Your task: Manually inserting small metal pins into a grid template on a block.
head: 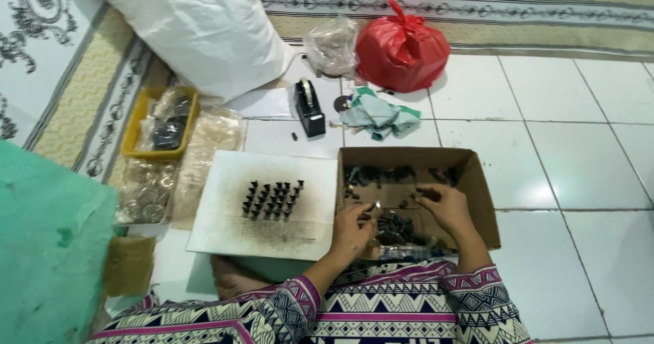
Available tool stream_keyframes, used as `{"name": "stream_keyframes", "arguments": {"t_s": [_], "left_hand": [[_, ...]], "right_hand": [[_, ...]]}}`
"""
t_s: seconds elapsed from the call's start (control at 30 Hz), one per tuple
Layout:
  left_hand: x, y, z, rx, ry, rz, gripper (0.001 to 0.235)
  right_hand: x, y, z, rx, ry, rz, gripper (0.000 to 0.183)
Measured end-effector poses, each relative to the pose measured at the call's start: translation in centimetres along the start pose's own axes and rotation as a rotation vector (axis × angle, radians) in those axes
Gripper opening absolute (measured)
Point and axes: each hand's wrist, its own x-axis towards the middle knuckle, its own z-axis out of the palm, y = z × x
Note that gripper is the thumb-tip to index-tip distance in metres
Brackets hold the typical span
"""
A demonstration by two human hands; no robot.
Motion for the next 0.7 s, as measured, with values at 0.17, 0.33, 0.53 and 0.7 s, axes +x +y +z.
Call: {"name": "stream_keyframes", "arguments": {"t_s": [0.17,0.33,0.53,0.7], "left_hand": [[4.4,-4.6,5.9,0.171,-0.106,0.025,0.037],[7.4,-3.9,9.4,0.302,-0.153,0.059,0.036],[10.9,-6.1,12.5,0.474,-0.166,0.155,0.034],[12.4,-9.4,14.5,0.681,-0.143,0.114,0.017]], "right_hand": [[4.3,9.5,1.5,-0.031,-0.035,0.172,0.033],[8.3,12.6,4.7,-0.211,-0.016,0.214,0.032],[7.8,7.1,4.4,-0.640,-0.357,0.256,0.046],[10.0,12.5,8.5,-0.408,-0.110,0.119,0.021]]}}
